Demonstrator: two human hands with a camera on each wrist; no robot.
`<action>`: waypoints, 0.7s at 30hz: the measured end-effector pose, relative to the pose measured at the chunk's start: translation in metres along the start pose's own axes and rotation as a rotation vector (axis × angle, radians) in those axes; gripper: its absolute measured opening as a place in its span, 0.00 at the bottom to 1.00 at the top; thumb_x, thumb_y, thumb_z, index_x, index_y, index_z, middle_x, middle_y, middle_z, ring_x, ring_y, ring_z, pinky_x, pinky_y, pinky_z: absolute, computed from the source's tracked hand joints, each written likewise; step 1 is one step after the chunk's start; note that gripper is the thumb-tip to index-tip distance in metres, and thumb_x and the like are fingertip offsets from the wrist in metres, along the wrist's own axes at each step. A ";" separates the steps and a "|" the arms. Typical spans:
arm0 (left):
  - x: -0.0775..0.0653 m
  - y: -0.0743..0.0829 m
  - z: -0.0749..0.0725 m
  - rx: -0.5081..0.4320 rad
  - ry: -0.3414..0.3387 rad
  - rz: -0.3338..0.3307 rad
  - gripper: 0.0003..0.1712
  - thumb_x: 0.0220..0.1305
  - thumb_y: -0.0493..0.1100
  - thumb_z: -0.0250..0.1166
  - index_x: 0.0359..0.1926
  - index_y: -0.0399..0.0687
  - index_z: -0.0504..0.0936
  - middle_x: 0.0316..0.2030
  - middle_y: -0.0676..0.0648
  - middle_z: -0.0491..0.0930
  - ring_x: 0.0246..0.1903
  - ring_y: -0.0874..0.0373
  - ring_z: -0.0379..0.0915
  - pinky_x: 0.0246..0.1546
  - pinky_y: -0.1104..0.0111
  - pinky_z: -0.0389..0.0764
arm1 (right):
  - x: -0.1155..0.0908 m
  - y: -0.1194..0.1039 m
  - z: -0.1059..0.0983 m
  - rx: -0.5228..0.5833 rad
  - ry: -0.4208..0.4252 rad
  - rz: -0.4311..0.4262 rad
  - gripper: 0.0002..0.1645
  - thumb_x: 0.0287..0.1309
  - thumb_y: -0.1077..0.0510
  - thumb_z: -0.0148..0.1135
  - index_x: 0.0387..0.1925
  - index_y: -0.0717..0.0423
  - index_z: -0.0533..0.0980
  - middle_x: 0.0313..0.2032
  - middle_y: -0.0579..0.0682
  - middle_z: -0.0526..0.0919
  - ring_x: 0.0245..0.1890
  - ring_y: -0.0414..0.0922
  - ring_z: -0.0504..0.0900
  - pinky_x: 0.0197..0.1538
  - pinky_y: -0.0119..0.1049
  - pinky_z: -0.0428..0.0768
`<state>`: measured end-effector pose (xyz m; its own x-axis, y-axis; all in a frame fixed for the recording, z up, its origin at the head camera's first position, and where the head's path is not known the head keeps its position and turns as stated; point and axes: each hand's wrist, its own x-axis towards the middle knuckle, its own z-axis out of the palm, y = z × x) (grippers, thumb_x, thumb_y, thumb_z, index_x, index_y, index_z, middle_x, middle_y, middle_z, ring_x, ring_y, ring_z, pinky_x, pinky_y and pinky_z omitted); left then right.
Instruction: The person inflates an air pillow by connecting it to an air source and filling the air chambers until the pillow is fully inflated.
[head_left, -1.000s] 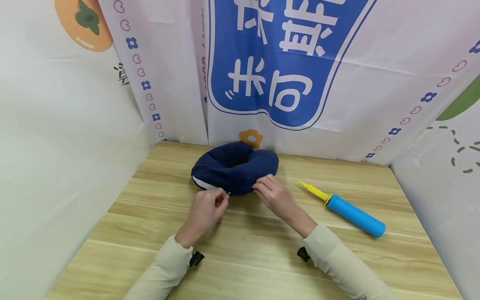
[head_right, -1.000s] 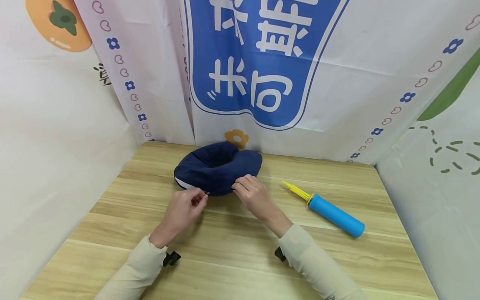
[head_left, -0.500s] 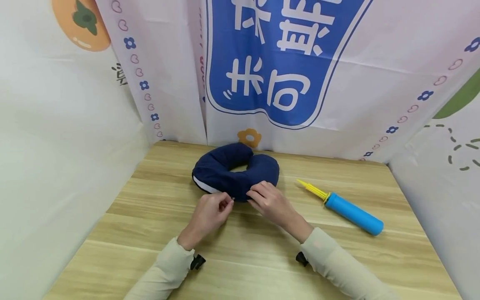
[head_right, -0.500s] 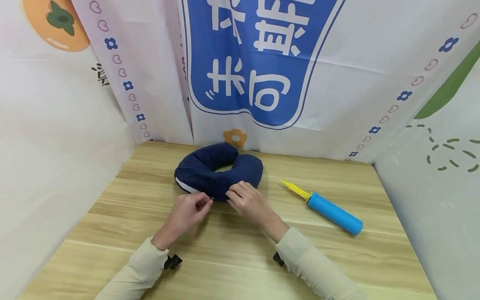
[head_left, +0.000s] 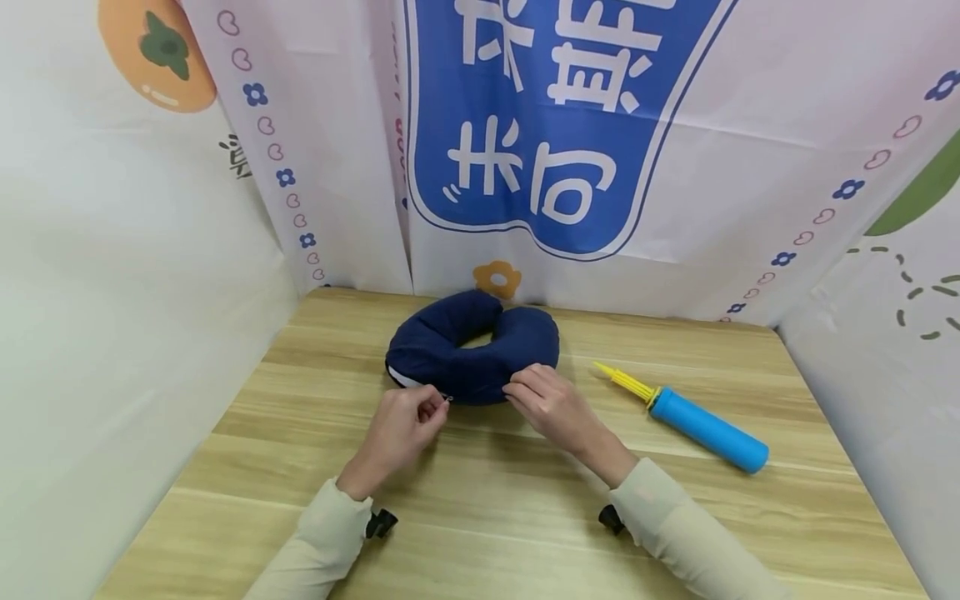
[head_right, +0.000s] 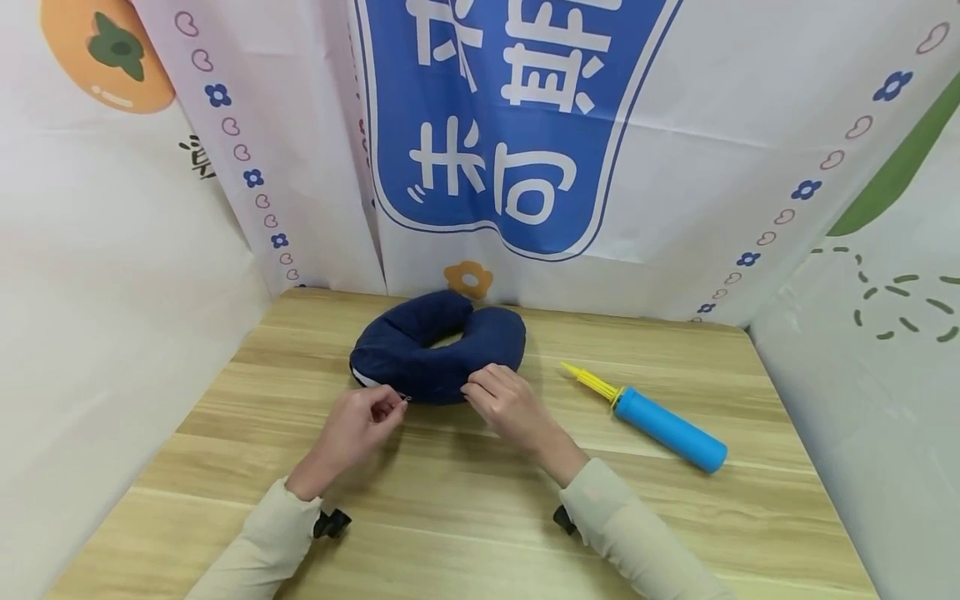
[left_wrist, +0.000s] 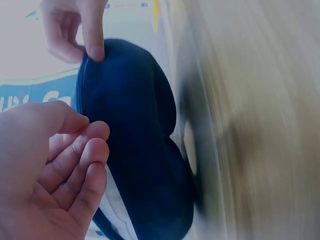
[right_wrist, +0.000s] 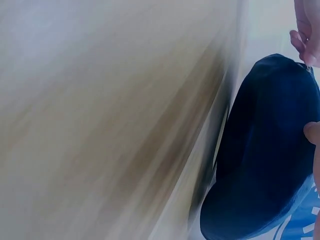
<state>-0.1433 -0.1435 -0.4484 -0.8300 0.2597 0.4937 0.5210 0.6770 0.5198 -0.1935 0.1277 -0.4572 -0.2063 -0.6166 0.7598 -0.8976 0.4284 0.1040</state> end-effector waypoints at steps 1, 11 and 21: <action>0.000 -0.001 0.000 -0.006 0.003 -0.001 0.10 0.61 0.32 0.74 0.27 0.49 0.85 0.22 0.56 0.84 0.23 0.73 0.73 0.25 0.78 0.77 | -0.001 0.000 -0.001 -0.001 -0.001 0.005 0.10 0.55 0.67 0.78 0.40 0.60 0.87 0.40 0.51 0.87 0.40 0.46 0.84 0.44 0.37 0.84; 0.001 0.005 0.006 -0.055 -0.024 -0.013 0.08 0.67 0.35 0.72 0.30 0.48 0.86 0.25 0.56 0.84 0.24 0.71 0.73 0.27 0.76 0.78 | 0.007 -0.018 0.001 -0.020 -0.001 0.023 0.17 0.51 0.58 0.84 0.40 0.59 0.86 0.42 0.51 0.86 0.41 0.46 0.84 0.44 0.36 0.84; -0.002 0.011 0.012 -0.056 -0.006 0.045 0.14 0.62 0.31 0.72 0.27 0.52 0.80 0.22 0.56 0.77 0.24 0.70 0.69 0.25 0.77 0.74 | 0.011 -0.018 0.011 -0.046 0.006 0.047 0.06 0.58 0.64 0.77 0.36 0.59 0.85 0.38 0.51 0.86 0.38 0.46 0.83 0.44 0.36 0.84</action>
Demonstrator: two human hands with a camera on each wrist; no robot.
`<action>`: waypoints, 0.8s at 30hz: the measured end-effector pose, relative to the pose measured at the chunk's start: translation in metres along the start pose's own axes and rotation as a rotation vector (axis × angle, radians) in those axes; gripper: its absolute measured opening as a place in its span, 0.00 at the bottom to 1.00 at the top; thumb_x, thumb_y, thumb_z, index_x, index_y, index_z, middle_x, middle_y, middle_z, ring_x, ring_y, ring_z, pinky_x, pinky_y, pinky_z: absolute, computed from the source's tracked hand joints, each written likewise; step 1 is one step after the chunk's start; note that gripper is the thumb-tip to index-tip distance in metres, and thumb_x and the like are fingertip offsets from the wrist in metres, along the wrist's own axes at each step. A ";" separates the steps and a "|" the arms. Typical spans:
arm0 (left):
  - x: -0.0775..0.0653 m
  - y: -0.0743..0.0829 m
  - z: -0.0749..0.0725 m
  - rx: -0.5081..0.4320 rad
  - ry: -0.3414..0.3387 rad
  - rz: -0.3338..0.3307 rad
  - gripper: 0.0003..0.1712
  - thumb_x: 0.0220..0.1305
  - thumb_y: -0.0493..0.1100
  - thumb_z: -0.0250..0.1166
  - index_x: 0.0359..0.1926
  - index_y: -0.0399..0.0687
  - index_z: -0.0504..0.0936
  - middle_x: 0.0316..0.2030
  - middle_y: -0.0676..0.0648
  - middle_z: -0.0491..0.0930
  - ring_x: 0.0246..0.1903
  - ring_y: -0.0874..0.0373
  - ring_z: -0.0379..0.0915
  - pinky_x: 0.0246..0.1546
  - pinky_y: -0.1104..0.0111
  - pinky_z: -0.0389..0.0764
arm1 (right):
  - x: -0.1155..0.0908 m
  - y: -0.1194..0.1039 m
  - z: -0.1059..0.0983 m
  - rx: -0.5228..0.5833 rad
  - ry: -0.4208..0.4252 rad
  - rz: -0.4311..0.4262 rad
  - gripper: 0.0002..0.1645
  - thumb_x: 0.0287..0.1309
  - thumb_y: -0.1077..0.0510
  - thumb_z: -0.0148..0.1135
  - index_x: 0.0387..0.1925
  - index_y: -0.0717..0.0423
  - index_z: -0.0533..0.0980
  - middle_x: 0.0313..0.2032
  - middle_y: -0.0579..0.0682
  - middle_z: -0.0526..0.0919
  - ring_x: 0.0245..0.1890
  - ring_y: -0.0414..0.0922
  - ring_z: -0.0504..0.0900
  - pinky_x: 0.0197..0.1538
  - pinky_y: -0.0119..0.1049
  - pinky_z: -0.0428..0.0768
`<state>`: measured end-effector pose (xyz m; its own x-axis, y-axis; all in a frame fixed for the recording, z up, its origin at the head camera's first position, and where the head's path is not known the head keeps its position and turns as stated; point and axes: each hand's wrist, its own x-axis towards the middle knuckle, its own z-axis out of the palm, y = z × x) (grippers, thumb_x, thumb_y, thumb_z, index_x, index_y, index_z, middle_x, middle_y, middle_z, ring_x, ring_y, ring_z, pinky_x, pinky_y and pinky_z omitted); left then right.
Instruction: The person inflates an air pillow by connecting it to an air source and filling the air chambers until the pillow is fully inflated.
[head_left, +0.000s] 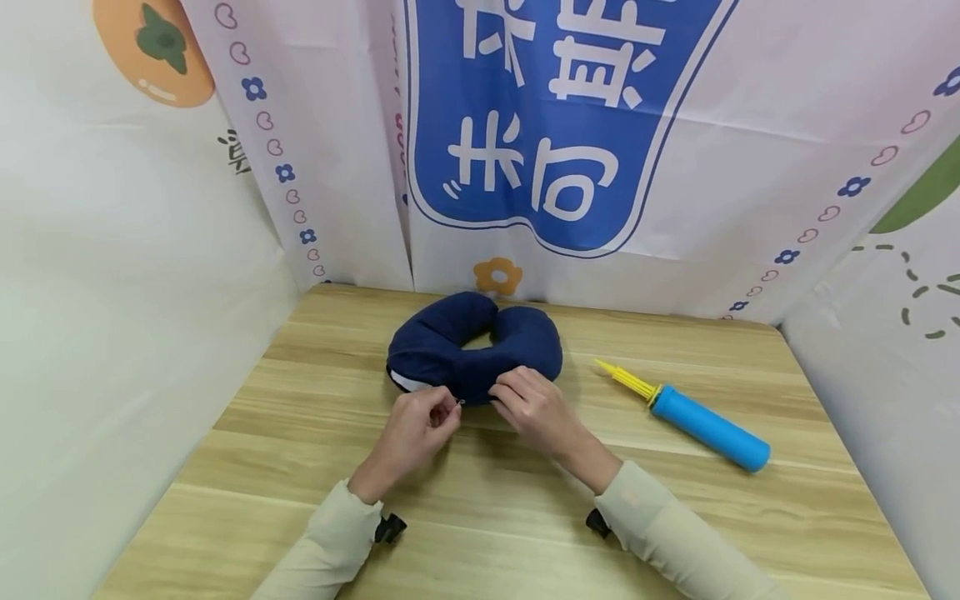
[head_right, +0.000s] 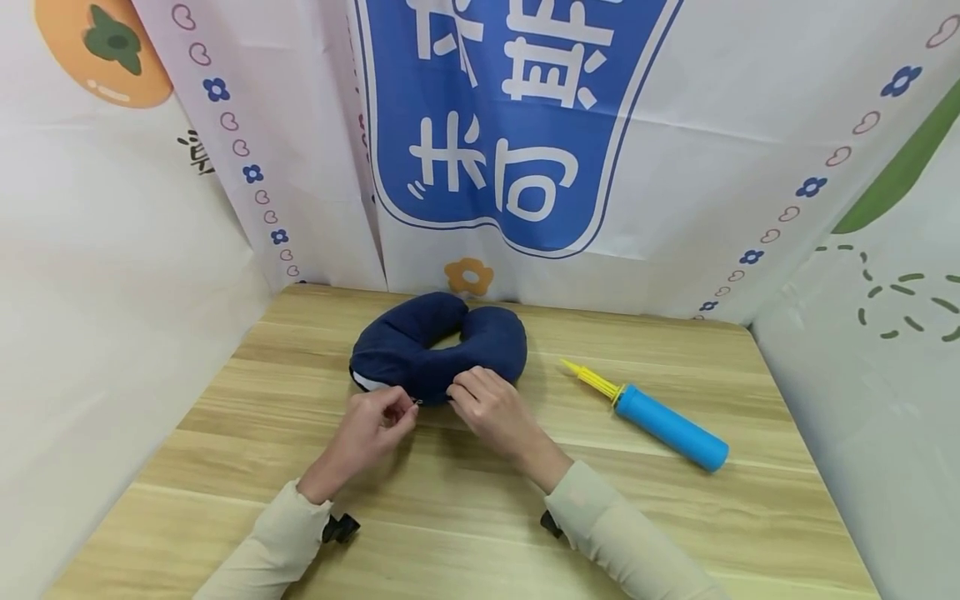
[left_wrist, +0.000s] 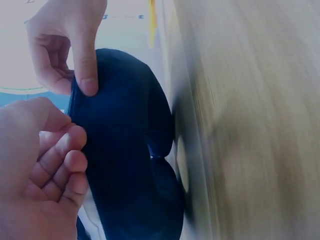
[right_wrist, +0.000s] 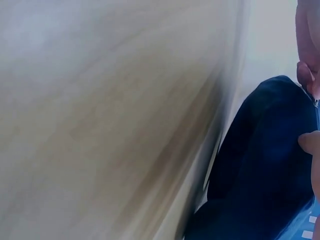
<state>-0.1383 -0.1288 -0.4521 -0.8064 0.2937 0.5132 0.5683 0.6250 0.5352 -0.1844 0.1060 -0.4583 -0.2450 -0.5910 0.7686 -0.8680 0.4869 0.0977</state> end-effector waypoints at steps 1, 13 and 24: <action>0.000 0.000 0.000 0.002 0.005 0.003 0.14 0.62 0.31 0.72 0.26 0.52 0.80 0.22 0.56 0.77 0.24 0.70 0.69 0.25 0.77 0.74 | 0.000 0.001 -0.001 0.003 0.006 0.000 0.06 0.58 0.64 0.77 0.35 0.60 0.85 0.38 0.51 0.86 0.38 0.46 0.83 0.43 0.36 0.84; -0.006 -0.019 -0.019 -0.019 0.031 -0.022 0.14 0.65 0.31 0.72 0.27 0.52 0.81 0.24 0.56 0.81 0.25 0.69 0.72 0.27 0.74 0.78 | -0.016 0.023 -0.025 -0.038 -0.063 0.099 0.11 0.55 0.66 0.79 0.39 0.61 0.85 0.41 0.53 0.86 0.42 0.48 0.83 0.48 0.39 0.85; 0.000 -0.007 -0.012 -0.041 0.006 0.045 0.09 0.67 0.33 0.72 0.31 0.49 0.83 0.26 0.54 0.84 0.27 0.68 0.76 0.28 0.73 0.82 | -0.008 0.004 -0.014 -0.044 -0.036 0.002 0.11 0.58 0.59 0.79 0.39 0.58 0.85 0.41 0.52 0.86 0.42 0.46 0.84 0.46 0.36 0.85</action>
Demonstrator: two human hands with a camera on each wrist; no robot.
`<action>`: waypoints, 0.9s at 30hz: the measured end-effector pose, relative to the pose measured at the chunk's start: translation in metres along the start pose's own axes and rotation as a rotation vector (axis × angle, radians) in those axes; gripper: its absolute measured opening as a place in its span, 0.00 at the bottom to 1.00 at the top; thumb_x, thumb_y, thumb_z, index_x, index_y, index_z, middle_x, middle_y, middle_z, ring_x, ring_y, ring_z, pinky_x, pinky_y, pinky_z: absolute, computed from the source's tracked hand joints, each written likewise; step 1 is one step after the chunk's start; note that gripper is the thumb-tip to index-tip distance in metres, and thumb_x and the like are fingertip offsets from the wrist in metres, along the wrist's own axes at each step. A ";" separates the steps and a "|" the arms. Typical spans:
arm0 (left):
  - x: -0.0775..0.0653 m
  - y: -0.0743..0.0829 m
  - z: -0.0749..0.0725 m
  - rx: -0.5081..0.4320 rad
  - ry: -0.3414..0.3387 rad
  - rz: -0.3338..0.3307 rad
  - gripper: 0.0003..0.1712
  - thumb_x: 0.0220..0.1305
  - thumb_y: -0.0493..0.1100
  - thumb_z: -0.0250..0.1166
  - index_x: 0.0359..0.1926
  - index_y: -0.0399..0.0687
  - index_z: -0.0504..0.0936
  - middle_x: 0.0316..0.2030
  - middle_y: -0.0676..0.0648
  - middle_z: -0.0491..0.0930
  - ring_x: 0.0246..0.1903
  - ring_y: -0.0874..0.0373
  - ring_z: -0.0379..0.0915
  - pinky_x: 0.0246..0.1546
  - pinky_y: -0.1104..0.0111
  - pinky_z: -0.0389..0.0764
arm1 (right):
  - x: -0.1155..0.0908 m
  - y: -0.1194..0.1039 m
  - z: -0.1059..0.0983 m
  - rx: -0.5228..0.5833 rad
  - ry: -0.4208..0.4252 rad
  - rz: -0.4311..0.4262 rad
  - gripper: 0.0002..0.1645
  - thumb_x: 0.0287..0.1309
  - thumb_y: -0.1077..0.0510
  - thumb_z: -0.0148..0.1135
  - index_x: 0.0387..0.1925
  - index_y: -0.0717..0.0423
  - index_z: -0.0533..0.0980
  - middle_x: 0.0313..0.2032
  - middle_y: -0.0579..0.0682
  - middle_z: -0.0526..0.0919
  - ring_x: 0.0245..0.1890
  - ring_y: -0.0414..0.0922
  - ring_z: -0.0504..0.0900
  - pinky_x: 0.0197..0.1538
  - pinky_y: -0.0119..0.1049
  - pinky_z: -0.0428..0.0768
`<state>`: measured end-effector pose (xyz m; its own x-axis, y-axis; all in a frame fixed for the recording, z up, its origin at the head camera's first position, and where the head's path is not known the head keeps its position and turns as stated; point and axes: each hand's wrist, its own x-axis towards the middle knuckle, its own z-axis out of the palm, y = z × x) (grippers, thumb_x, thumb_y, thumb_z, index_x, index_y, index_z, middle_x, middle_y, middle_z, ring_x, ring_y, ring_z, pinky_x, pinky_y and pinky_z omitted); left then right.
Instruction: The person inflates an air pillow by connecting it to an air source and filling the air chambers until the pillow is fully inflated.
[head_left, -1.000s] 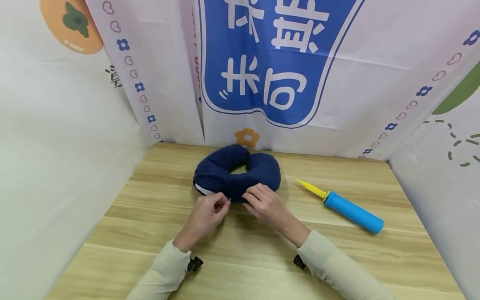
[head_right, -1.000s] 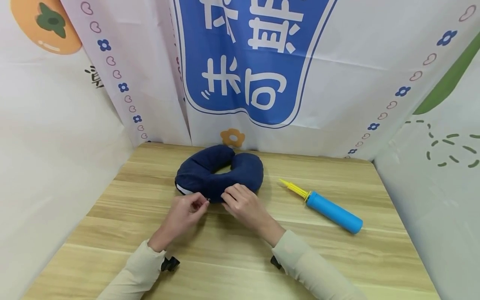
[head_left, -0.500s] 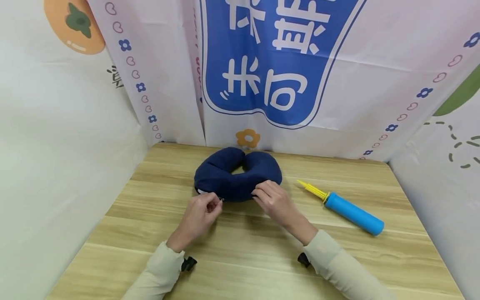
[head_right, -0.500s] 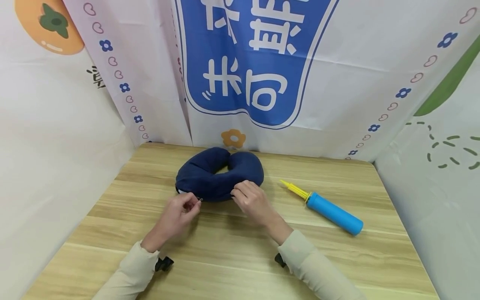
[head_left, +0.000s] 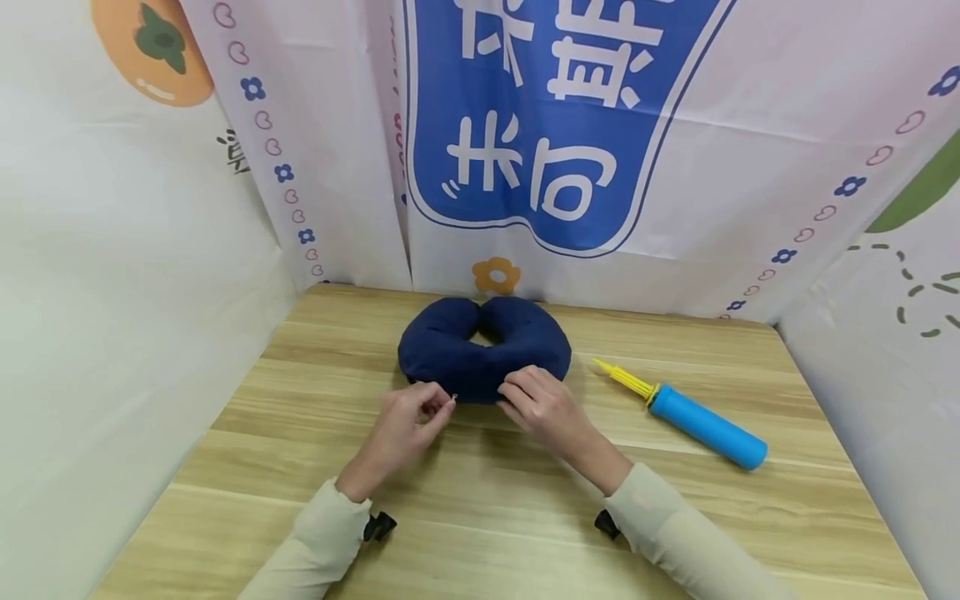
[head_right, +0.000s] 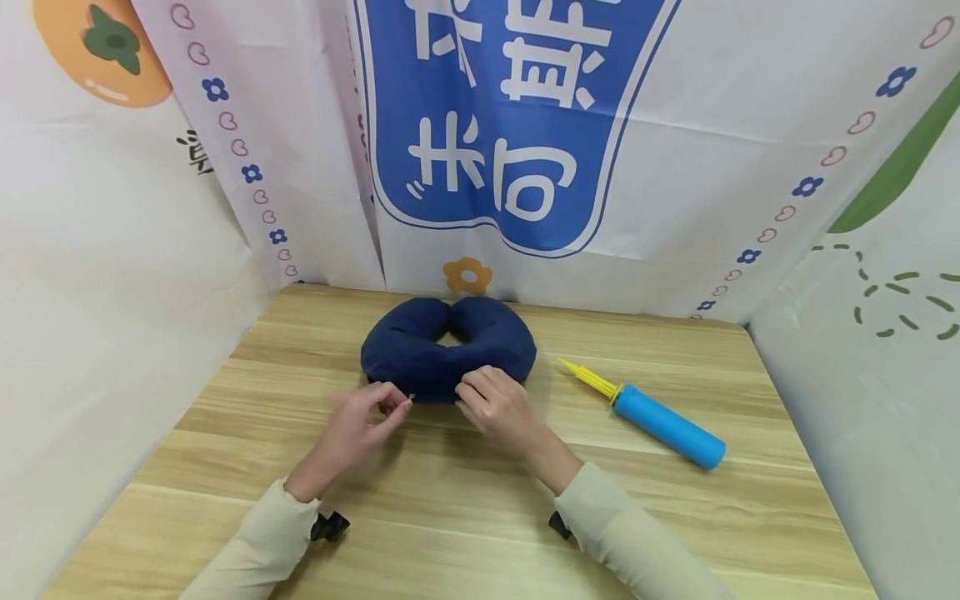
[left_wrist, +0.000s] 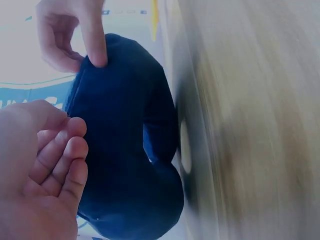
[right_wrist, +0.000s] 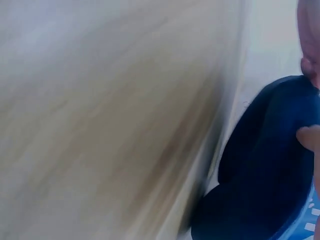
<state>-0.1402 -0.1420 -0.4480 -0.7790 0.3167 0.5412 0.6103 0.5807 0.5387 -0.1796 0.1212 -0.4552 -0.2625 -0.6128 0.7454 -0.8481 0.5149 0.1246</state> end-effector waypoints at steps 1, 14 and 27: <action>0.000 0.001 0.001 0.004 0.001 0.009 0.10 0.66 0.32 0.72 0.30 0.49 0.83 0.26 0.54 0.84 0.27 0.68 0.76 0.27 0.74 0.81 | -0.001 0.000 0.002 -0.008 -0.001 -0.002 0.11 0.57 0.60 0.80 0.39 0.58 0.85 0.41 0.51 0.87 0.41 0.46 0.84 0.46 0.36 0.85; -0.009 -0.021 -0.024 0.089 0.078 -0.007 0.16 0.62 0.29 0.72 0.24 0.51 0.79 0.22 0.56 0.79 0.24 0.69 0.71 0.24 0.75 0.76 | -0.017 0.027 -0.011 0.061 0.067 -0.058 0.02 0.62 0.66 0.73 0.36 0.62 0.85 0.38 0.54 0.87 0.38 0.47 0.85 0.43 0.38 0.86; -0.014 -0.031 -0.032 0.013 -0.388 -0.253 0.04 0.71 0.34 0.67 0.39 0.40 0.88 0.31 0.51 0.87 0.31 0.68 0.79 0.32 0.74 0.82 | -0.042 0.030 -0.023 0.075 -0.111 -0.198 0.07 0.62 0.60 0.76 0.39 0.59 0.85 0.40 0.51 0.87 0.40 0.45 0.84 0.45 0.35 0.85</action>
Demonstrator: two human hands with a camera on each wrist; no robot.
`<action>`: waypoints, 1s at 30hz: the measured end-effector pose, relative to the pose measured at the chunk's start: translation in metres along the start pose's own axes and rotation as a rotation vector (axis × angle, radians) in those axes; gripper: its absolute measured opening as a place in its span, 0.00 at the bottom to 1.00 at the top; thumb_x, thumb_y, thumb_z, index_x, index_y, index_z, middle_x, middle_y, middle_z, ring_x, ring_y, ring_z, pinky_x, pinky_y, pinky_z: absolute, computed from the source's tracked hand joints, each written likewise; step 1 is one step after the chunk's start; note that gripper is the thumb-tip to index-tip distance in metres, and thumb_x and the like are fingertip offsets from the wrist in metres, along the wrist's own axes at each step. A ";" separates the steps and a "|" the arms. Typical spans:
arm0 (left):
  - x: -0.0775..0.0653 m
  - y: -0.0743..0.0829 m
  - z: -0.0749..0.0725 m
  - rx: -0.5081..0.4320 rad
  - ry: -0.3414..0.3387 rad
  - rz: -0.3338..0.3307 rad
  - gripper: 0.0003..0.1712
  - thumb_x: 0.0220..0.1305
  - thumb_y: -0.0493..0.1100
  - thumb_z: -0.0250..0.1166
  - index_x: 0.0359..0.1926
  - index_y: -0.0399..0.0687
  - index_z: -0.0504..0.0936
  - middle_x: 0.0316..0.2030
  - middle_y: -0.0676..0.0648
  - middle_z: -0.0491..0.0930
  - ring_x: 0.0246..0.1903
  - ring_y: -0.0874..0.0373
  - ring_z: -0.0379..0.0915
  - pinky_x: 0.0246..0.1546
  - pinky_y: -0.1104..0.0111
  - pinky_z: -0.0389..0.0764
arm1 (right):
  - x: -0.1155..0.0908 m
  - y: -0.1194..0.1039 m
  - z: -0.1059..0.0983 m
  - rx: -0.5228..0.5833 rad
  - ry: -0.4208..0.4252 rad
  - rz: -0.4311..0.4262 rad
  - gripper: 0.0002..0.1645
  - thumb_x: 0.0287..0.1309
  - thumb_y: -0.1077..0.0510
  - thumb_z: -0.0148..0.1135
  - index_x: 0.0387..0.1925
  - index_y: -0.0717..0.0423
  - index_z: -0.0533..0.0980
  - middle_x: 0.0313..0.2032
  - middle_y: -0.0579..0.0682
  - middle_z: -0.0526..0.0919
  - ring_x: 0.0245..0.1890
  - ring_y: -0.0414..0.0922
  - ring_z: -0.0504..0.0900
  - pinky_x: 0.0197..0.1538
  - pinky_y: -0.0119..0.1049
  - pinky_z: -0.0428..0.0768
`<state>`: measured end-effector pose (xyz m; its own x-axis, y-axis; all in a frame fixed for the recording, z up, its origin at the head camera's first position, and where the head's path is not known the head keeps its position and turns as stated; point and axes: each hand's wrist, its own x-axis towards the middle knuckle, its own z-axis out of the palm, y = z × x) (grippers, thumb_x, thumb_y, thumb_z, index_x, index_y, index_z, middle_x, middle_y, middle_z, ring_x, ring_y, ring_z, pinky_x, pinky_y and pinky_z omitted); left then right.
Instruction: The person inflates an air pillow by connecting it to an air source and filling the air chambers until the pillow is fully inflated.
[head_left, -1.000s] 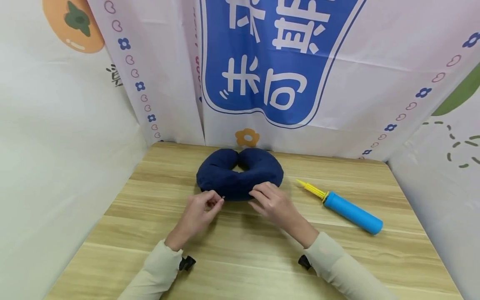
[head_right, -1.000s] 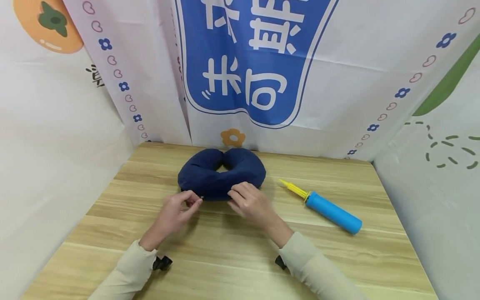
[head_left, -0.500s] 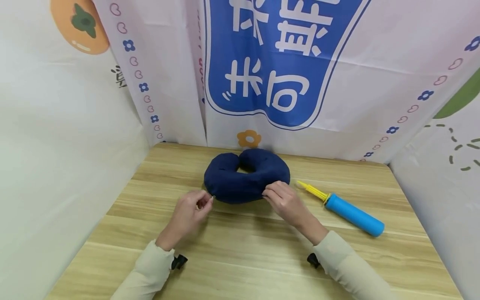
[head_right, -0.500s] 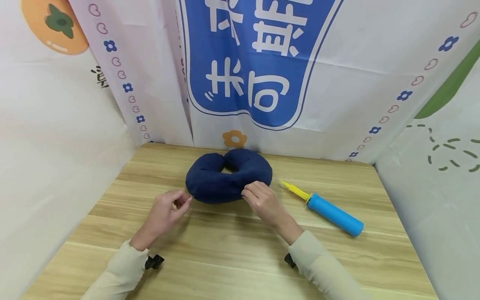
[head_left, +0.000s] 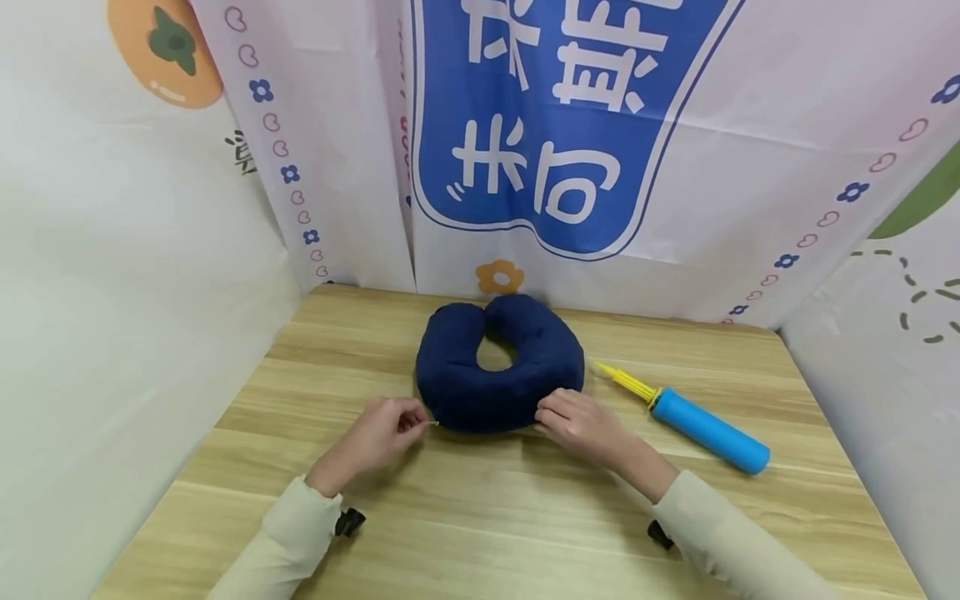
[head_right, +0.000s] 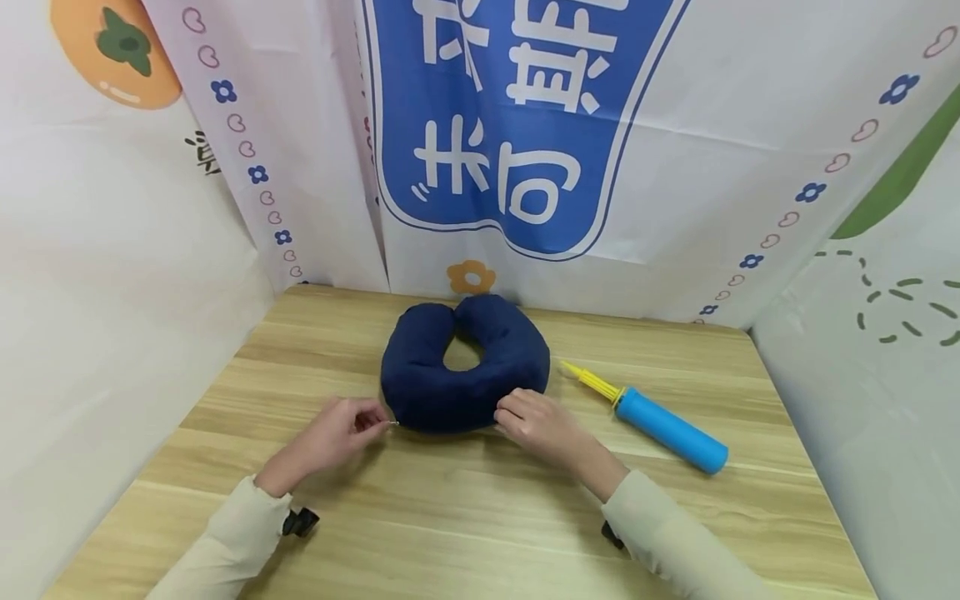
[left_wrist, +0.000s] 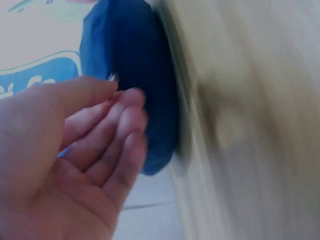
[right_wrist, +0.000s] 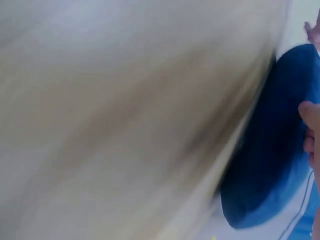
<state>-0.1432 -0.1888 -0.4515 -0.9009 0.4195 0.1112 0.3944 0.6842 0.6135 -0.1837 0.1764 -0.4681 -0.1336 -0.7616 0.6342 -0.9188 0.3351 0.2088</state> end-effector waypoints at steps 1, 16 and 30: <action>0.001 -0.002 -0.003 -0.020 -0.012 -0.021 0.05 0.72 0.34 0.66 0.41 0.39 0.88 0.33 0.50 0.88 0.33 0.66 0.80 0.35 0.73 0.84 | -0.001 0.002 -0.004 0.002 -0.004 0.016 0.10 0.59 0.59 0.78 0.39 0.59 0.86 0.40 0.51 0.87 0.40 0.45 0.85 0.45 0.36 0.86; 0.072 -0.045 -0.030 -0.383 0.025 -0.422 0.33 0.82 0.52 0.54 0.74 0.31 0.68 0.68 0.31 0.74 0.66 0.39 0.75 0.65 0.51 0.81 | -0.017 0.028 -0.048 0.576 -0.289 1.330 0.39 0.79 0.37 0.54 0.72 0.65 0.70 0.66 0.66 0.79 0.65 0.61 0.80 0.65 0.50 0.81; 0.092 -0.053 -0.010 -0.607 0.097 -0.553 0.32 0.80 0.52 0.58 0.70 0.30 0.72 0.65 0.34 0.75 0.54 0.54 0.78 0.59 0.62 0.82 | -0.008 0.022 -0.012 0.994 -0.085 1.601 0.45 0.80 0.38 0.52 0.78 0.68 0.60 0.73 0.68 0.72 0.70 0.60 0.78 0.70 0.51 0.79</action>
<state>-0.2488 -0.1925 -0.4658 -0.9587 0.0446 -0.2809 -0.2521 0.3240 0.9119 -0.1981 0.1960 -0.4598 -0.9533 -0.1302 -0.2724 0.2272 0.2849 -0.9312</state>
